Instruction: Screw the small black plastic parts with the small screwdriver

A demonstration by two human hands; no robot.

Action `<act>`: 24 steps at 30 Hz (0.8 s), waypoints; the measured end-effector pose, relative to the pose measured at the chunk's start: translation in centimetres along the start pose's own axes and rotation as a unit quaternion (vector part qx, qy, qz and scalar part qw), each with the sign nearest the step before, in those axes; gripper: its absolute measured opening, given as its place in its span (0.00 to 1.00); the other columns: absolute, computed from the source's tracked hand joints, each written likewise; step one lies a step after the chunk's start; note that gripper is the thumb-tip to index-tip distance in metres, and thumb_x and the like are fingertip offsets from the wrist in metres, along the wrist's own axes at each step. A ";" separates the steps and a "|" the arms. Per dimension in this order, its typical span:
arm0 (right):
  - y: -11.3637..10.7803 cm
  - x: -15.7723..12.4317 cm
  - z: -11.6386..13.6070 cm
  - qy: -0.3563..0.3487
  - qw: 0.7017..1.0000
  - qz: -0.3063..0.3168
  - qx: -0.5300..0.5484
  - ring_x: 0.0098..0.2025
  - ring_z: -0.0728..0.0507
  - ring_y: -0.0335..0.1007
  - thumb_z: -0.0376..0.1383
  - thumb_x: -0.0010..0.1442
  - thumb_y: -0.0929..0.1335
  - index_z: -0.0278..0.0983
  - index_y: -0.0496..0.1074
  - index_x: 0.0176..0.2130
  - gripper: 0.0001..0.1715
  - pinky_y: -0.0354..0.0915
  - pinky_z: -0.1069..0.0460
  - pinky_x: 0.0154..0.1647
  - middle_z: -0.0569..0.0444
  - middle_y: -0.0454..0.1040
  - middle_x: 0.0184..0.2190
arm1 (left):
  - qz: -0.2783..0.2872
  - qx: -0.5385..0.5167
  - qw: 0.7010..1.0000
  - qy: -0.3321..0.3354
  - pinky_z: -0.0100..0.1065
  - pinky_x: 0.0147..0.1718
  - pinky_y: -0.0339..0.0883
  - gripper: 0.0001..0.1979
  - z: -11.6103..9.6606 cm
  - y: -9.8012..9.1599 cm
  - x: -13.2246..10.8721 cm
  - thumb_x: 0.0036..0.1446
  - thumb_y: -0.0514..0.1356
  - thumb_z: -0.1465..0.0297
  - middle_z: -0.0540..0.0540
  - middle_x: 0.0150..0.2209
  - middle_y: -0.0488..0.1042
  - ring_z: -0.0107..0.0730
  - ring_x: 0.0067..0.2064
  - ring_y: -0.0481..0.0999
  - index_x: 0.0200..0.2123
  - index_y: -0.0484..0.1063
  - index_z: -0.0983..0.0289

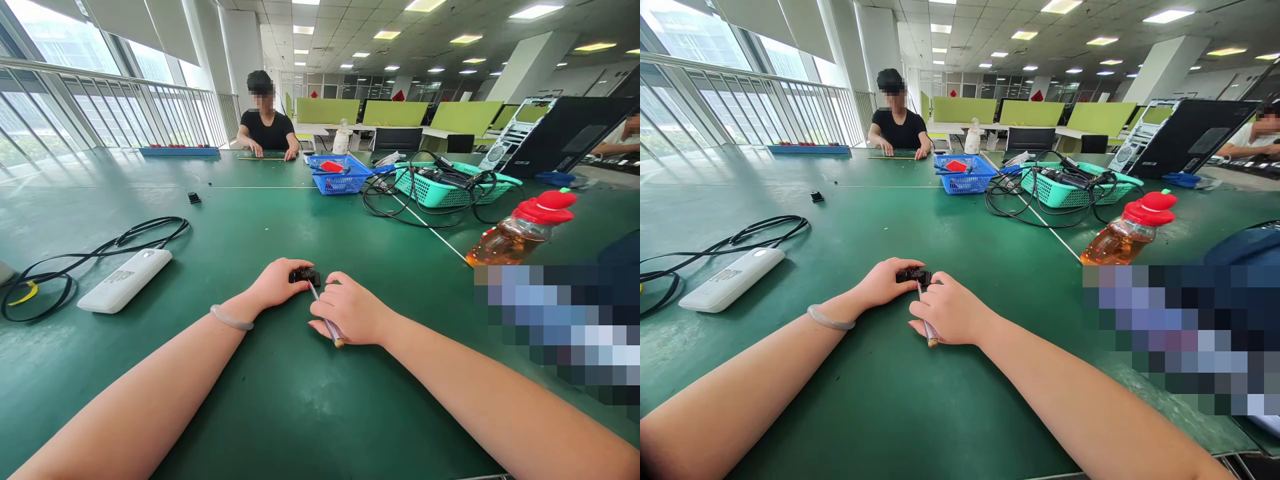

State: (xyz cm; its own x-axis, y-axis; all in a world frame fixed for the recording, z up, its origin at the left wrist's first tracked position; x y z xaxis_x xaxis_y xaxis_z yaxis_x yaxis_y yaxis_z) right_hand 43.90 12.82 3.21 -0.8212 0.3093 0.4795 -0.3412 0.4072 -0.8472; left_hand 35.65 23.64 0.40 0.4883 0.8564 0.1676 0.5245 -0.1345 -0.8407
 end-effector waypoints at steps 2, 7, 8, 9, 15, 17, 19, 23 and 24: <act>0.5 -0.1 0.0 -0.003 1.000 0.020 0.003 0.25 0.49 0.58 0.42 0.61 0.64 0.38 0.67 0.27 0.14 0.54 0.48 0.44 0.59 0.67 0.20 | -0.001 0.003 1.000 -0.001 0.41 0.51 0.68 0.22 0.0 0.0 0.0 0.52 0.61 0.61 0.52 0.48 0.77 0.42 0.49 0.74 0.51 0.73 0.57; 0.7 0.0 0.0 -0.004 0.999 0.031 0.007 0.25 0.49 0.58 0.44 0.62 0.64 0.38 0.67 0.27 0.15 0.54 0.48 0.44 0.58 0.68 0.20 | -0.001 0.002 1.000 -0.001 0.40 0.51 0.68 0.21 0.0 0.0 0.0 0.52 0.60 0.61 0.52 0.48 0.77 0.41 0.49 0.74 0.51 0.73 0.57; 0.6 0.0 0.0 -0.002 1.000 0.026 0.007 0.25 0.49 0.58 0.43 0.62 0.64 0.38 0.67 0.27 0.16 0.54 0.48 0.44 0.59 0.67 0.20 | -0.001 0.000 1.000 0.000 0.40 0.51 0.68 0.21 0.0 0.0 0.0 0.52 0.61 0.61 0.52 0.48 0.77 0.41 0.48 0.74 0.50 0.73 0.57; 0.4 0.0 0.0 0.001 1.000 0.021 0.007 0.24 0.49 0.57 0.43 0.62 0.64 0.38 0.67 0.26 0.16 0.54 0.48 0.44 0.59 0.67 0.20 | -0.001 -0.002 1.000 0.002 0.40 0.51 0.68 0.21 0.0 0.0 0.0 0.52 0.61 0.61 0.52 0.48 0.77 0.41 0.48 0.74 0.50 0.73 0.57; -0.3 0.3 -0.3 0.022 1.000 -0.002 -0.005 0.23 0.50 0.54 0.39 0.62 0.63 0.38 0.67 0.23 0.17 0.54 0.48 0.45 0.59 0.65 0.19 | 0.001 -0.003 1.000 0.007 0.40 0.49 0.68 0.19 -0.1 0.0 0.0 0.52 0.61 0.62 0.51 0.46 0.78 0.41 0.47 0.74 0.48 0.74 0.57; -0.4 0.3 -0.3 0.027 1.000 -0.007 -0.008 0.23 0.50 0.54 0.39 0.62 0.63 0.38 0.67 0.23 0.17 0.54 0.48 0.45 0.59 0.65 0.19 | 0.001 -0.006 1.000 0.007 0.40 0.49 0.68 0.19 -0.1 0.0 0.0 0.52 0.61 0.61 0.51 0.46 0.78 0.40 0.47 0.75 0.48 0.73 0.57; -0.5 0.3 -0.4 0.033 0.999 -0.014 -0.011 0.23 0.50 0.54 0.39 0.62 0.63 0.38 0.67 0.23 0.17 0.54 0.48 0.45 0.59 0.64 0.19 | 0.000 -0.008 1.000 0.006 0.39 0.49 0.68 0.19 -0.1 0.1 0.0 0.52 0.61 0.61 0.51 0.46 0.78 0.40 0.46 0.75 0.49 0.73 0.57; -0.8 0.3 -0.5 0.039 0.998 -0.036 -0.019 0.24 0.50 0.54 0.38 0.63 0.62 0.38 0.67 0.23 0.18 0.54 0.49 0.46 0.59 0.64 0.18 | 0.002 -0.006 1.000 0.007 0.39 0.49 0.68 0.20 -0.2 0.1 0.0 0.52 0.61 0.62 0.51 0.47 0.78 0.40 0.46 0.75 0.50 0.73 0.58; -1.0 0.3 -0.6 0.039 0.998 -0.042 -0.020 0.24 0.50 0.54 0.38 0.63 0.62 0.38 0.67 0.23 0.18 0.54 0.49 0.46 0.60 0.64 0.18 | 0.002 -0.005 1.000 0.006 0.39 0.49 0.68 0.21 -0.2 0.1 0.0 0.52 0.61 0.62 0.51 0.47 0.78 0.40 0.46 0.75 0.50 0.73 0.58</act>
State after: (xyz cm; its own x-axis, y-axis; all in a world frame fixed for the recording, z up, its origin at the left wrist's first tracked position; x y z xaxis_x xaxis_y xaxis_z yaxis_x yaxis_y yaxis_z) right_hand 44.27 12.98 4.27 -0.7522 0.3371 0.5661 -0.3876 0.4684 -0.7940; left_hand 35.80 23.51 0.40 0.4989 0.8496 0.1711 0.5303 -0.1430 -0.8357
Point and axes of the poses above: each hand's wrist, its own x-axis towards the middle knuckle, its own y-axis out of the palm, z = x × y, the point moved 9 cm from there along x, towards the middle knuckle
